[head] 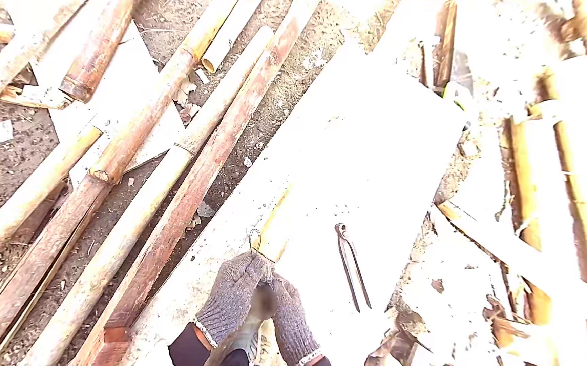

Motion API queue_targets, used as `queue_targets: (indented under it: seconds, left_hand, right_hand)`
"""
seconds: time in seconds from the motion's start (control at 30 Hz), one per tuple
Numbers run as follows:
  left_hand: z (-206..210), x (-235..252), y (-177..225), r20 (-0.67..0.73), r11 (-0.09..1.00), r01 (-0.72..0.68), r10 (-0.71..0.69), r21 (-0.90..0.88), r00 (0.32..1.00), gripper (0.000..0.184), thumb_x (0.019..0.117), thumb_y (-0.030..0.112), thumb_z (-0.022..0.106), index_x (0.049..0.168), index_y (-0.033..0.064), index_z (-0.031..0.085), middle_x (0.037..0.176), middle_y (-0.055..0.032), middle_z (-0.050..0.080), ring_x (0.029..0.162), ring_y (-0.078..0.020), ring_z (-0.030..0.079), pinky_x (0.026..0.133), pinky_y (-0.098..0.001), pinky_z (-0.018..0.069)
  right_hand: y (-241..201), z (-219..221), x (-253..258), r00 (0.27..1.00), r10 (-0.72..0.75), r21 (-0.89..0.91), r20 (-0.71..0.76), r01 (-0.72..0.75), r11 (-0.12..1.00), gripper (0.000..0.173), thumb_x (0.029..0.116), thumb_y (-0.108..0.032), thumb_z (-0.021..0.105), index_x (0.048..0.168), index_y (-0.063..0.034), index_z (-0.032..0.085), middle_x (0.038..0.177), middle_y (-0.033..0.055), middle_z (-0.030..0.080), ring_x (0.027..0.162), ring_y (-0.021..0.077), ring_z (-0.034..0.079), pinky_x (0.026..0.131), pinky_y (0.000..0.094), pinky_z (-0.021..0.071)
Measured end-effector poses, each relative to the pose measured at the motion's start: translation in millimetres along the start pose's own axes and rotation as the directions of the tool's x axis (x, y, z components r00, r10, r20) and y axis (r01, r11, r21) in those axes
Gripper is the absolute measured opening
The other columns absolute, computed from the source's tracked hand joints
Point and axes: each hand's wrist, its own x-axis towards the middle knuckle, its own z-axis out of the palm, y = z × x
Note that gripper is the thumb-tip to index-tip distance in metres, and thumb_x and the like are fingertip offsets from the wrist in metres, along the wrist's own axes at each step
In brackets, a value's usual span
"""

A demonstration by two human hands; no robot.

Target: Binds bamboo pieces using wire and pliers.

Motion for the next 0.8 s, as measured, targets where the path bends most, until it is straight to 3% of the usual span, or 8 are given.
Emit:
queue_targets:
  seconds: [0.13, 0.2, 0.3, 0.43, 0.6, 0.7, 0.8]
  left_hand:
    - [-1.6, -1.9, 12.4, 0.016, 0.999, -0.032, 0.032, 0.0, 0.999, 0.035, 0.109, 0.019, 0.043, 0.092, 0.0087, 0.071, 0.082, -0.0005, 0.068, 0.079, -0.011, 0.067, 0.076, -0.0295, 0.0581]
    - [-2.7, 3.3, 15.7, -0.001, 0.997, -0.032, 0.032, -0.077, 0.999, 0.037, 0.1078, 0.018, 0.041, 0.086, 0.0078, 0.069, 0.079, -0.0027, 0.067, 0.077, -0.0145, 0.066, 0.076, -0.0325, 0.0582]
    - [-9.5, 13.2, 9.6, -0.078, 0.969, 0.018, -0.038, -0.247, 0.996, 0.038, 0.1057, 0.015, 0.039, 0.079, 0.0064, 0.065, 0.075, -0.0044, 0.064, 0.075, -0.0163, 0.064, 0.077, -0.0348, 0.0567]
    - [-15.7, 26.8, -11.4, -0.201, 0.932, 0.092, -0.171, -0.352, 0.965, 0.04, 0.1072, 0.014, 0.034, 0.078, 0.007, 0.06, 0.069, -0.0021, 0.059, 0.065, -0.0132, 0.059, 0.067, -0.0302, 0.0543]
    - [-12.4, 32.0, -17.6, -0.225, 0.849, 0.12, -0.269, -0.515, 0.936, 0.038, 0.1073, 0.015, 0.031, 0.078, 0.0085, 0.054, 0.065, -0.0013, 0.054, 0.057, -0.0116, 0.054, 0.058, -0.0267, 0.0503]
    - [-12.5, 33.9, -14.3, -0.201, 0.851, 0.097, -0.231, -0.516, 0.952, 0.036, 0.1056, 0.015, 0.034, 0.078, 0.0091, 0.056, 0.065, -0.0013, 0.055, 0.057, -0.0112, 0.054, 0.058, -0.0265, 0.0502]
    - [-11.1, 31.8, -7.1, -0.158, 0.919, 0.086, -0.158, -0.385, 0.975, 0.038, 0.1062, 0.017, 0.037, 0.075, 0.0097, 0.058, 0.068, -0.0006, 0.056, 0.061, -0.0109, 0.054, 0.061, -0.0267, 0.0501]
  right_hand:
    - [13.2, 12.4, 3.2, 0.998, -0.055, 0.065, -0.011, 0.056, 0.996, 0.037, 0.1056, -0.021, 0.038, 0.089, -0.0046, 0.066, 0.063, -0.0004, 0.053, 0.053, 0.0114, 0.051, 0.053, 0.0303, 0.0477]
    - [10.3, 15.2, 3.4, 0.997, -0.077, 0.095, 0.008, 0.075, 0.993, 0.036, 0.1047, -0.02, 0.037, 0.084, -0.0069, 0.064, 0.06, -0.0023, 0.051, 0.052, 0.0097, 0.05, 0.052, 0.0288, 0.0463]
    - [0.9, 20.2, 1.8, 0.999, -0.028, 0.087, -0.039, 0.031, 0.996, 0.04, 0.1075, -0.02, 0.039, 0.077, -0.0066, 0.062, 0.058, -0.0015, 0.051, 0.049, 0.01, 0.05, 0.05, 0.028, 0.0471]
    - [7.5, 19.0, 6.8, 0.99, -0.049, 0.044, -0.134, 0.055, 0.997, 0.039, 0.1072, -0.019, 0.042, 0.081, -0.0043, 0.067, 0.059, 0.0005, 0.053, 0.05, 0.012, 0.05, 0.05, 0.0307, 0.0463]
    - [16.5, 17.7, 9.4, 0.993, 0.023, 0.295, -0.117, 0.012, 0.955, 0.043, 0.1106, -0.017, 0.038, 0.079, -0.0013, 0.062, 0.059, 0.0021, 0.052, 0.051, 0.0121, 0.05, 0.051, 0.0283, 0.0472]
    - [12.3, 15.1, 7.6, 0.994, 0.094, 0.409, -0.052, -0.065, 0.91, 0.041, 0.1113, -0.02, 0.039, 0.083, -0.0002, 0.061, 0.061, 0.0031, 0.053, 0.052, 0.0129, 0.053, 0.051, 0.0289, 0.0503]
    - [7.6, -1.9, 5.4, 0.998, 0.055, 0.228, 0.032, -0.061, 0.972, 0.042, 0.1098, -0.021, 0.043, 0.08, -0.0008, 0.064, 0.062, 0.0038, 0.057, 0.056, 0.0136, 0.056, 0.055, 0.0301, 0.0512]
